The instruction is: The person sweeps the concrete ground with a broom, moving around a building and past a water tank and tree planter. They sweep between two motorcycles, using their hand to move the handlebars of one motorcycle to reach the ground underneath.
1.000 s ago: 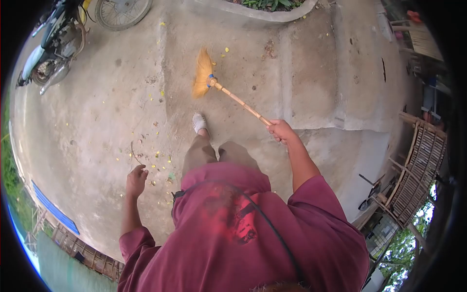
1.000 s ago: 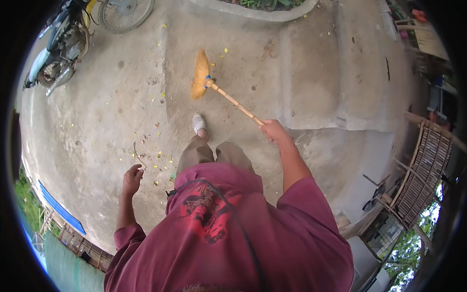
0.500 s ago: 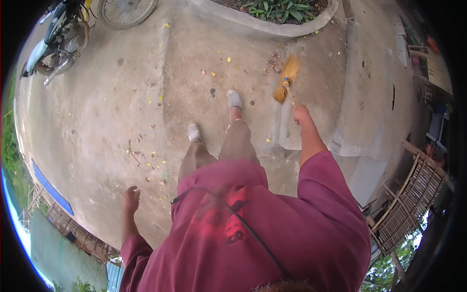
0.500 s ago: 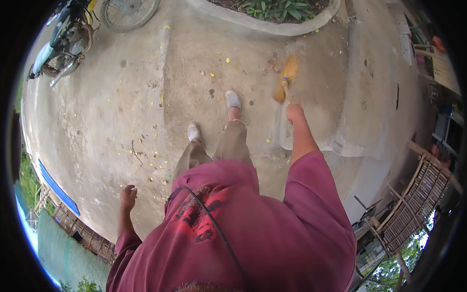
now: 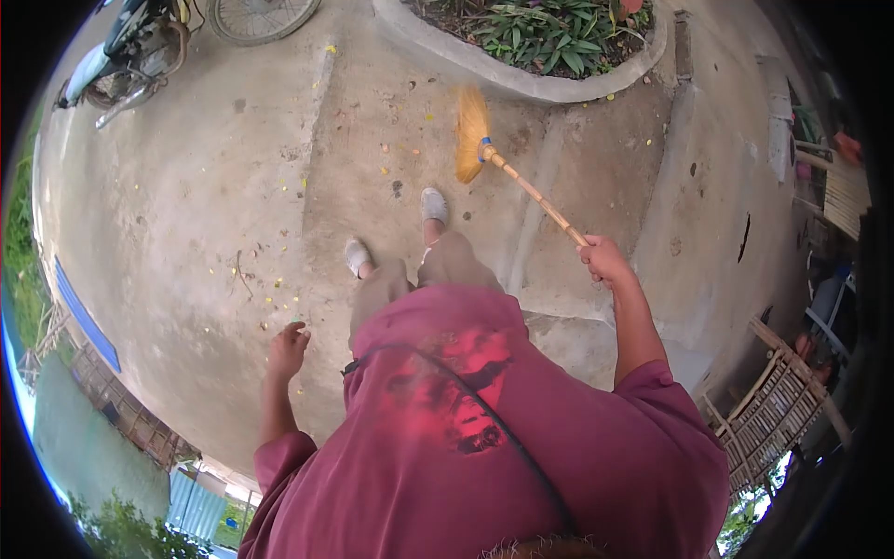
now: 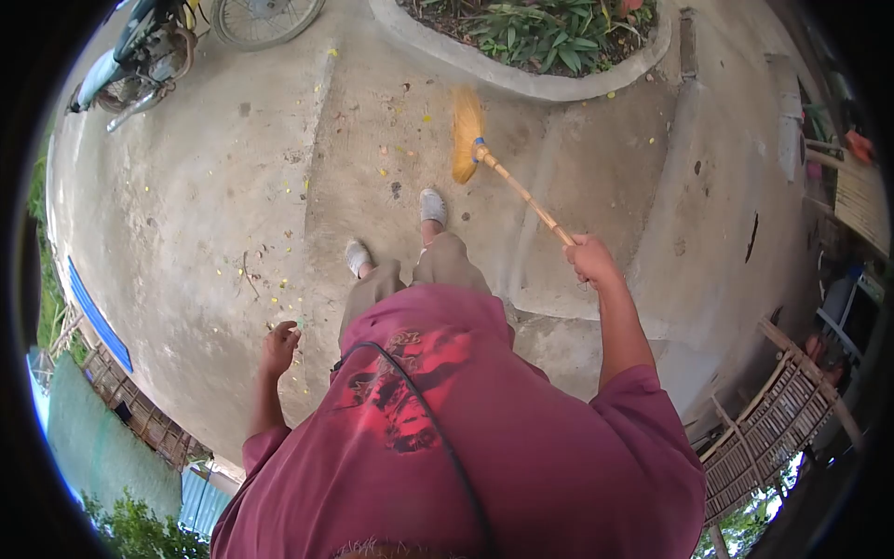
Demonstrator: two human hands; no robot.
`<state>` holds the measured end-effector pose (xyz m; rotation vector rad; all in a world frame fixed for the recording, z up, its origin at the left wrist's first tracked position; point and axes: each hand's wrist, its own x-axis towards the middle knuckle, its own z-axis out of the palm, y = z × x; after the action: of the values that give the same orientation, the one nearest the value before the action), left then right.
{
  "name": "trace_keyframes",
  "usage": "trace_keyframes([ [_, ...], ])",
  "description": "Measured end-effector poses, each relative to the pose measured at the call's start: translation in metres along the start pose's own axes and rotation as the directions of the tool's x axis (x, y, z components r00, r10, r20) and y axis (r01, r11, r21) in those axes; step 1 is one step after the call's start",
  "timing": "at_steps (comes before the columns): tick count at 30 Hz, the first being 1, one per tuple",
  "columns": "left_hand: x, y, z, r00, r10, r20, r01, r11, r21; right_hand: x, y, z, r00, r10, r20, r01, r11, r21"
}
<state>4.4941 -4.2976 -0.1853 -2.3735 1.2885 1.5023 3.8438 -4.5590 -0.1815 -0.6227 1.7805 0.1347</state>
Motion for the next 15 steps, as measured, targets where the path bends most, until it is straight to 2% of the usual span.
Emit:
trace_keyframes([
  [2,-0.002,0.0,-0.004,0.998,-0.024,-0.062,0.022,0.999,-0.024,0.009,-0.009,-0.009,0.995,0.044,-0.087,-0.046,0.999,-0.01],
  [5,-0.025,0.005,-0.01,0.987,-0.127,-0.093,0.121,0.99,-0.07,0.101,-0.009,-0.003,0.985,0.102,-0.139,-0.108,0.993,-0.041],
  [7,-0.047,0.007,-0.007,0.981,-0.183,-0.067,0.181,0.983,-0.033,0.147,-0.037,0.025,0.975,0.044,-0.217,-0.104,0.955,-0.277],
  [10,-0.077,-0.004,0.003,0.966,-0.257,-0.036,0.258,0.965,0.05,0.181,-0.094,0.12,0.999,-0.024,-0.047,0.014,0.981,-0.192],
  [11,-0.087,-0.007,0.009,0.961,-0.276,-0.018,0.277,0.957,0.082,0.178,-0.111,0.152,0.996,-0.09,0.023,0.093,0.963,-0.251],
  [12,-0.096,-0.003,0.012,0.954,-0.298,-0.02,0.299,0.952,0.066,0.173,-0.129,0.183,0.983,-0.157,0.092,0.178,0.936,-0.304],
  [14,-0.108,-0.009,0.024,0.95,-0.311,-0.019,0.312,0.95,0.013,0.17,-0.16,0.243,0.973,-0.2,0.113,0.228,0.9,-0.37],
  [15,-0.109,-0.012,0.03,0.948,-0.318,-0.019,0.318,0.948,-0.016,0.157,-0.183,0.261,0.97,-0.174,0.172,0.223,0.92,-0.323],
])
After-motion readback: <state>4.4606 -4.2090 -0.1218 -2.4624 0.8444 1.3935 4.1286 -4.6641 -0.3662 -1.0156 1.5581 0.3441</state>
